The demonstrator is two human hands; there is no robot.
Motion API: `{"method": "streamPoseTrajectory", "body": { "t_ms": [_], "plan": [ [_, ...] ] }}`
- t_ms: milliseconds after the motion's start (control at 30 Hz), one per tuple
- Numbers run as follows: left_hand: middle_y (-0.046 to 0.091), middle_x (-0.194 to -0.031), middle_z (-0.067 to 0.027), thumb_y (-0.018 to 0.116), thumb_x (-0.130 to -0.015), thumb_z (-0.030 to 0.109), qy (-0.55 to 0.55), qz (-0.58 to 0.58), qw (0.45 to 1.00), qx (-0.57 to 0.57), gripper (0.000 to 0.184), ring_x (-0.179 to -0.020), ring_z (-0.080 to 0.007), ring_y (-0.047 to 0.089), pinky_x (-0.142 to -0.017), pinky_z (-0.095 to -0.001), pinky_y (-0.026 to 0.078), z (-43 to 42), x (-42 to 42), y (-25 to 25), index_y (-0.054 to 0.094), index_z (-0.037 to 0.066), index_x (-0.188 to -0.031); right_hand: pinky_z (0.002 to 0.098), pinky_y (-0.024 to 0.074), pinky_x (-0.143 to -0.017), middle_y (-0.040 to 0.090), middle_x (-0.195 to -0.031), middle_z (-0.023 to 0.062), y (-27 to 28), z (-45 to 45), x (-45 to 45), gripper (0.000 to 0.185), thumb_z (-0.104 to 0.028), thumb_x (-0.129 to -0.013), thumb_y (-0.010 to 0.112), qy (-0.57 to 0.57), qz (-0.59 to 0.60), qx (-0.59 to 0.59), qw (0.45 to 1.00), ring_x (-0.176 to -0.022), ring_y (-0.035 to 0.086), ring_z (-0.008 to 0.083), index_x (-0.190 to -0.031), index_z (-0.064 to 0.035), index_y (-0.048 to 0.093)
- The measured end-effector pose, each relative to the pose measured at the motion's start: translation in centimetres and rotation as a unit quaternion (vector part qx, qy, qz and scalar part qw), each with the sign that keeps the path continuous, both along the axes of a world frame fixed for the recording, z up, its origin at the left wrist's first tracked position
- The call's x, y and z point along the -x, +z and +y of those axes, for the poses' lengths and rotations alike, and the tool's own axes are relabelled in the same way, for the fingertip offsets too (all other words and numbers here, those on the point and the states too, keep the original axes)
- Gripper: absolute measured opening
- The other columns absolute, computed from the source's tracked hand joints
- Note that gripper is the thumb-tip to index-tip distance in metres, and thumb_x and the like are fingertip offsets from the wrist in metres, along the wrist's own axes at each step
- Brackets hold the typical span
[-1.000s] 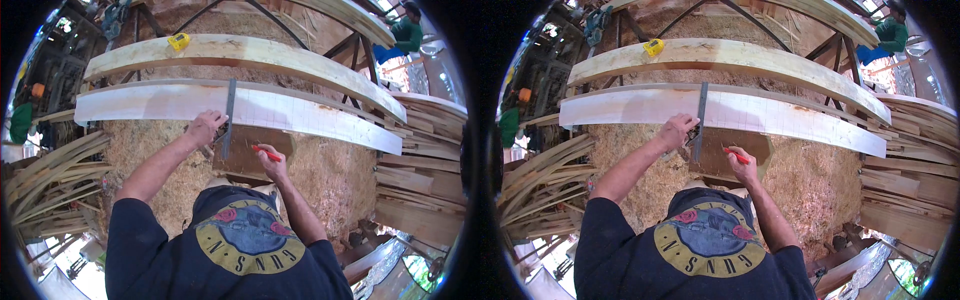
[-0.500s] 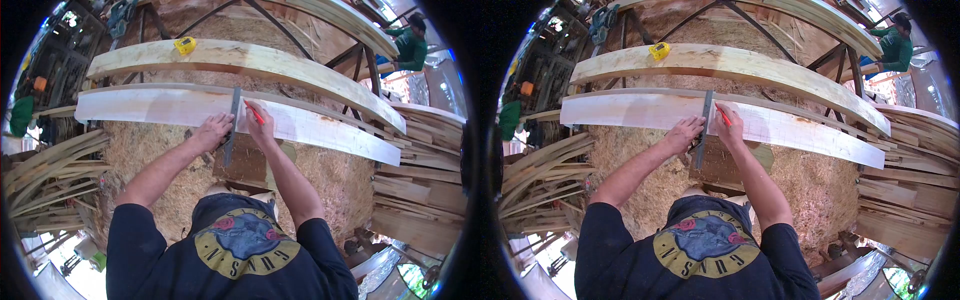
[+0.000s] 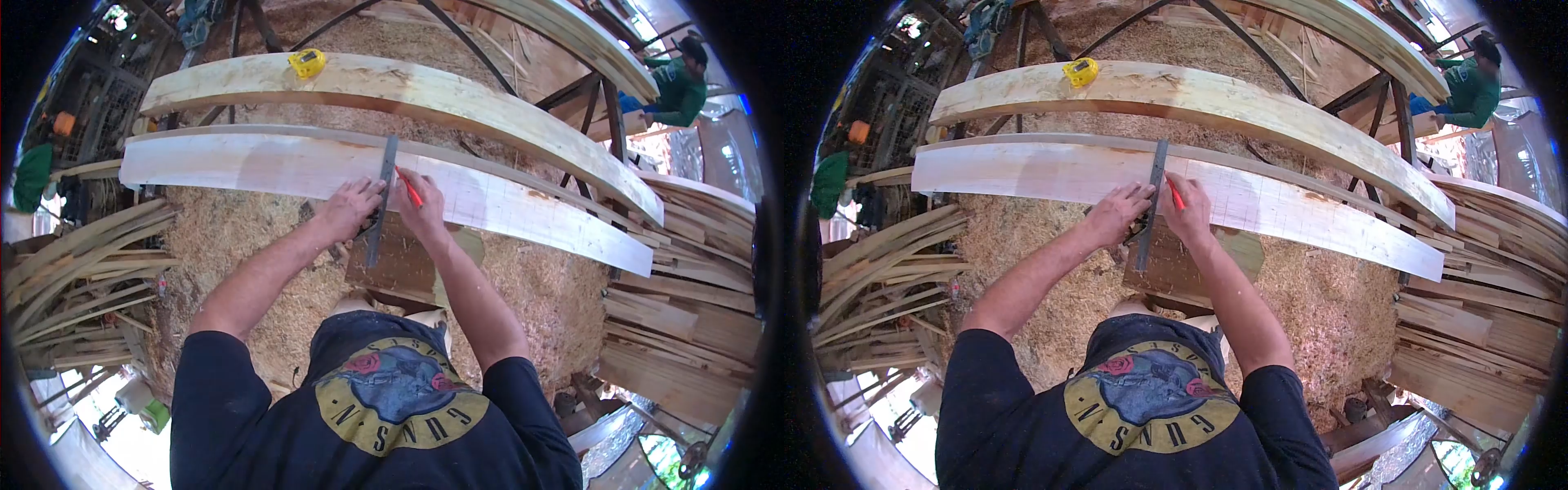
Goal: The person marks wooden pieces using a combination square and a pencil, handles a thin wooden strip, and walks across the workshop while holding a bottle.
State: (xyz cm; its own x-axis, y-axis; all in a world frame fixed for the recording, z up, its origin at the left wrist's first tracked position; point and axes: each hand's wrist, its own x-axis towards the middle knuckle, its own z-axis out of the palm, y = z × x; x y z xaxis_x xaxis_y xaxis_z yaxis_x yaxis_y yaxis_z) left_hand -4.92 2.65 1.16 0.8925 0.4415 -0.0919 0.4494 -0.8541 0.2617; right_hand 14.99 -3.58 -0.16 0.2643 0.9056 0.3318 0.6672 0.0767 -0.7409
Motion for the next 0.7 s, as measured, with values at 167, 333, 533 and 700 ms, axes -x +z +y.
{"method": "streamPoseTrajectory", "body": {
  "t_ms": [167,333,533,700],
  "plan": [
    [0.04,-0.157,-0.0129,0.067,-0.072,-0.003,0.0,0.002,1.0,0.003,0.067,-0.142,-0.0362,0.042,-0.115,-0.0502,0.04,-0.1,-0.1,0.7,0.054,0.005,-0.137,0.0455,0.0539,-0.08,0.073,-0.096,0.0156,0.1,-0.2,0.1,0.028,-0.014,-0.09,0.066,0.012,-0.018,-0.022,1.0,-0.091,0.067,0.0363,-0.118,-0.0086,0.068],
    [0.043,-0.155,-0.0133,0.066,-0.073,-0.003,0.006,-0.017,1.0,0.012,0.061,-0.14,-0.0363,0.044,-0.115,-0.0494,0.039,-0.1,-0.2,0.8,0.056,0.003,-0.133,0.0452,0.0536,-0.083,0.073,-0.102,0.0163,0.2,1.3,-0.2,0.029,-0.013,-0.091,0.065,-0.005,-0.02,0.02,1.0,-0.093,0.067,0.036,-0.12,-0.0078,0.068],
    [0.043,-0.155,-0.0133,0.065,-0.073,-0.004,0.018,-0.052,0.998,0.009,0.06,-0.141,-0.0375,0.043,-0.116,-0.0505,0.038,-0.1,0.0,-0.5,0.057,0.002,-0.132,0.0457,0.052,-0.082,0.072,-0.096,0.0166,0.4,-2.0,1.0,0.027,-0.014,-0.091,0.065,0.024,-0.031,-0.01,0.999,-0.092,0.066,0.0361,-0.117,-0.0066,0.067],
    [0.042,-0.155,-0.0132,0.067,-0.072,-0.003,0.005,-0.014,1.0,0.017,0.062,-0.141,-0.0381,0.042,-0.117,-0.0499,0.037,0.0,-0.1,0.6,0.056,0.003,-0.133,0.0451,0.0526,-0.082,0.072,-0.098,0.0165,0.1,1.2,0.0,0.027,-0.015,-0.092,0.065,-0.004,-0.014,0.003,1.0,-0.092,0.067,0.0353,-0.117,-0.0069,0.067]
  ]
}}
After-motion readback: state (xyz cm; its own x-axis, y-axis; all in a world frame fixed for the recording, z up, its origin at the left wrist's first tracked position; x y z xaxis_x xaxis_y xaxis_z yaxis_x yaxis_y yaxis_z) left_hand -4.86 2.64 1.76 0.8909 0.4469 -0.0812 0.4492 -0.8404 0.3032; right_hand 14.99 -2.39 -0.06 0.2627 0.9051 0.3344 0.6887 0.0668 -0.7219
